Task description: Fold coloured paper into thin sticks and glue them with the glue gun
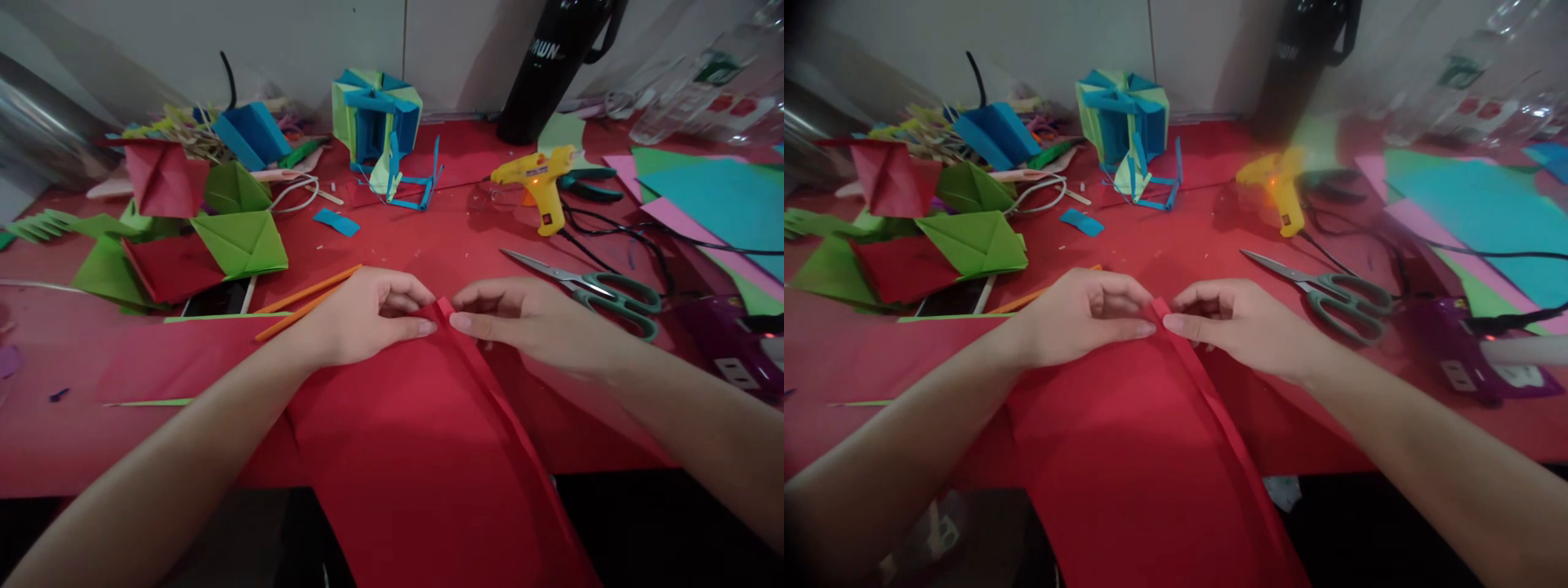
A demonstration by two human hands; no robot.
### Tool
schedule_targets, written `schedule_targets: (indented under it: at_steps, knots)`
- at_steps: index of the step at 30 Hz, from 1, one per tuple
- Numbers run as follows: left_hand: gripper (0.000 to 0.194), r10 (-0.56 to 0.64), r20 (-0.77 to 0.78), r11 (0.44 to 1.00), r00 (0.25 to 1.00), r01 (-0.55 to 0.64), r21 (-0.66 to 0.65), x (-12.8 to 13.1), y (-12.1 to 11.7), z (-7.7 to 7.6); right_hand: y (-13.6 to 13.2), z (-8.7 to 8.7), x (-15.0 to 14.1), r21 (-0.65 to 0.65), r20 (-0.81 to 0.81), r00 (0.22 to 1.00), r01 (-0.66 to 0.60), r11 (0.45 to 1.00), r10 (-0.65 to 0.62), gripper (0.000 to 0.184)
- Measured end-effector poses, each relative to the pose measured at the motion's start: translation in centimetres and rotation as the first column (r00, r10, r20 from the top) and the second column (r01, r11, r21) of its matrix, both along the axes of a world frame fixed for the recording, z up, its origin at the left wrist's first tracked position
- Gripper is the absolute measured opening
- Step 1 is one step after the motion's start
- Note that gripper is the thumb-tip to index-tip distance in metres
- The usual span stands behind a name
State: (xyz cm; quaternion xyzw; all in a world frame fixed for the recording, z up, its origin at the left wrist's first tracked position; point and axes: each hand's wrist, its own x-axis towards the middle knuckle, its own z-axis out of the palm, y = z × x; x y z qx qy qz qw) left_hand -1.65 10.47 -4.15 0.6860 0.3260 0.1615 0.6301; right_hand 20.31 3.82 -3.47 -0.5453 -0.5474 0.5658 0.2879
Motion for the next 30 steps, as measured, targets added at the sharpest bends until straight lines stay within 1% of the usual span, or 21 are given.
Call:
schedule_targets:
  at_steps: [4, 12, 18, 24, 30]
  knots:
    - [0.019, 0.014, 0.004, 0.999, 1.000, -0.014, 0.034, 0.1, -0.1, 0.0, 0.0, 0.0, 0.0, 0.002, 0.008, 1.000, -0.001, 1.000, 0.001, 0.026]
    - [0.022, 0.044, 0.003, 0.999, 0.999, -0.044, 0.011, 0.1, -0.2, 0.0, -0.2, -0.4, -0.3, 0.021, 0.004, 0.999, 0.044, 0.999, -0.044, 0.026]
    - [0.027, 0.036, -0.007, 0.999, 0.999, -0.036, -0.002, 0.0, -0.2, 0.4, -0.1, -0.4, -0.5, 0.026, 0.034, 0.998, 0.058, 0.998, -0.059, 0.028]
    - [0.021, 0.045, -0.065, 0.998, 0.997, -0.041, 0.051, 0.1, -0.3, 0.7, -0.3, -0.5, -0.8, 0.048, 0.023, 0.996, 0.085, 0.995, -0.086, 0.027]
    - [0.022, 0.047, -0.101, 0.995, 0.994, -0.038, 0.092, 0.2, -0.4, 0.9, -0.5, -0.4, -1.0, 0.063, 0.029, 0.995, 0.096, 0.993, -0.098, 0.031]
